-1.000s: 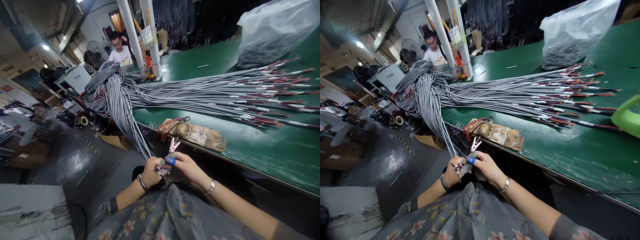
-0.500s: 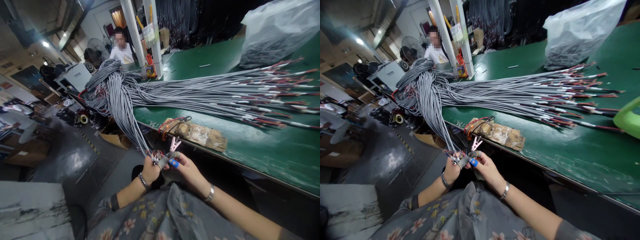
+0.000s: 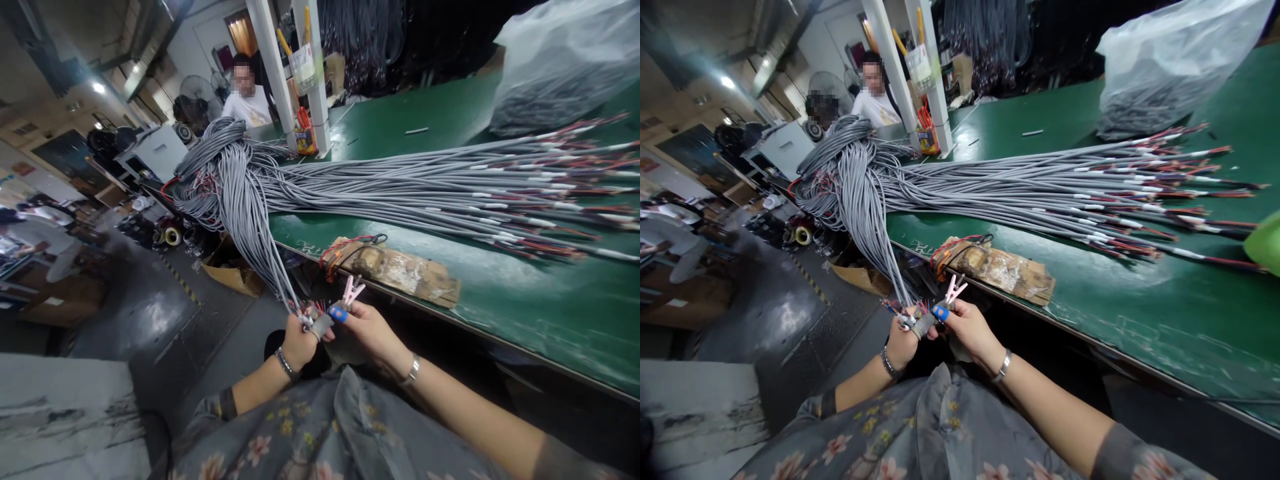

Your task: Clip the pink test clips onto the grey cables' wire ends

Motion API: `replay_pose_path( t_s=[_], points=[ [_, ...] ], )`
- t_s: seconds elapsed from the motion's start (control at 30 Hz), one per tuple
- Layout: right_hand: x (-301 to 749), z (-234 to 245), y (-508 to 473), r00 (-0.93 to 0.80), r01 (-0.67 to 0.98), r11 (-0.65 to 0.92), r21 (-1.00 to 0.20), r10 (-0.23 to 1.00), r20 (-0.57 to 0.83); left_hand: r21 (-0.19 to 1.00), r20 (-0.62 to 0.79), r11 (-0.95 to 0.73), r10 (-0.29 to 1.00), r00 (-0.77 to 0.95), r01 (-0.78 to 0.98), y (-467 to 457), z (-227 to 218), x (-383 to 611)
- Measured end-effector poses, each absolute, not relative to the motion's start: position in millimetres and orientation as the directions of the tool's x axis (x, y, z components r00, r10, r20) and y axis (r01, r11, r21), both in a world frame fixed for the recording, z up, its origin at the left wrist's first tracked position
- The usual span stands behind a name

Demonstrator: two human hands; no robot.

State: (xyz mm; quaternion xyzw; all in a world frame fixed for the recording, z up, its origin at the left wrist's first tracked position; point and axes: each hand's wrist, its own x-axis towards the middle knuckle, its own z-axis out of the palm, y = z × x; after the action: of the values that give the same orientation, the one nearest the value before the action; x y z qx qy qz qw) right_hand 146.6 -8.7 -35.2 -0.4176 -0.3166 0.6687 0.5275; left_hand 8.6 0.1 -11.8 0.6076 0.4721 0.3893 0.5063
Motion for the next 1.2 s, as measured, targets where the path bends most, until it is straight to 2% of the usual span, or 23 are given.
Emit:
replay_pose_path(
  t_s=[0.1,0.3,0.43,0.53,0.7,0.87,1.0,1.2],
  points=[
    [148,-35,-9,-0.078,-0.458,-0.242,-0.855,0.969,-0.233,0.988,0.012,-0.041,0.981,0.195,0.146,-2,-12,10],
    [146,-35,-13,-0.093,-0.523,-0.253,-0.814,0.966,-0.241,0.987,0.032,-0.060,0.982,0.189,0.147,-3,-8,12],
    [142,-32,-13,-0.167,-0.544,-0.244,-0.803,0.969,-0.182,0.985,0.043,-0.074,0.981,0.192,0.157,-3,-6,13],
    [141,-29,-12,-0.152,-0.536,-0.219,-0.815,0.975,-0.162,0.983,0.036,-0.068,0.982,0.187,0.168,-3,-6,14],
    [142,-25,-14,-0.120,-0.546,-0.245,-0.801,0.969,-0.215,0.988,0.023,-0.048,0.986,0.168,0.147,-2,-11,13],
    [142,-27,-15,-0.141,-0.629,-0.315,-0.711,0.945,-0.295,0.994,0.001,-0.017,0.988,0.151,0.107,-1,-23,10],
    [141,-34,-11,-0.170,-0.664,-0.353,-0.659,0.930,-0.326,0.994,-0.038,0.016,0.980,0.198,0.112,0,-19,8],
    [135,-40,-4,-0.210,-0.657,-0.314,-0.685,0.949,-0.234,0.982,-0.094,0.034,0.940,0.327,0.183,3,-4,8]
  ],
)
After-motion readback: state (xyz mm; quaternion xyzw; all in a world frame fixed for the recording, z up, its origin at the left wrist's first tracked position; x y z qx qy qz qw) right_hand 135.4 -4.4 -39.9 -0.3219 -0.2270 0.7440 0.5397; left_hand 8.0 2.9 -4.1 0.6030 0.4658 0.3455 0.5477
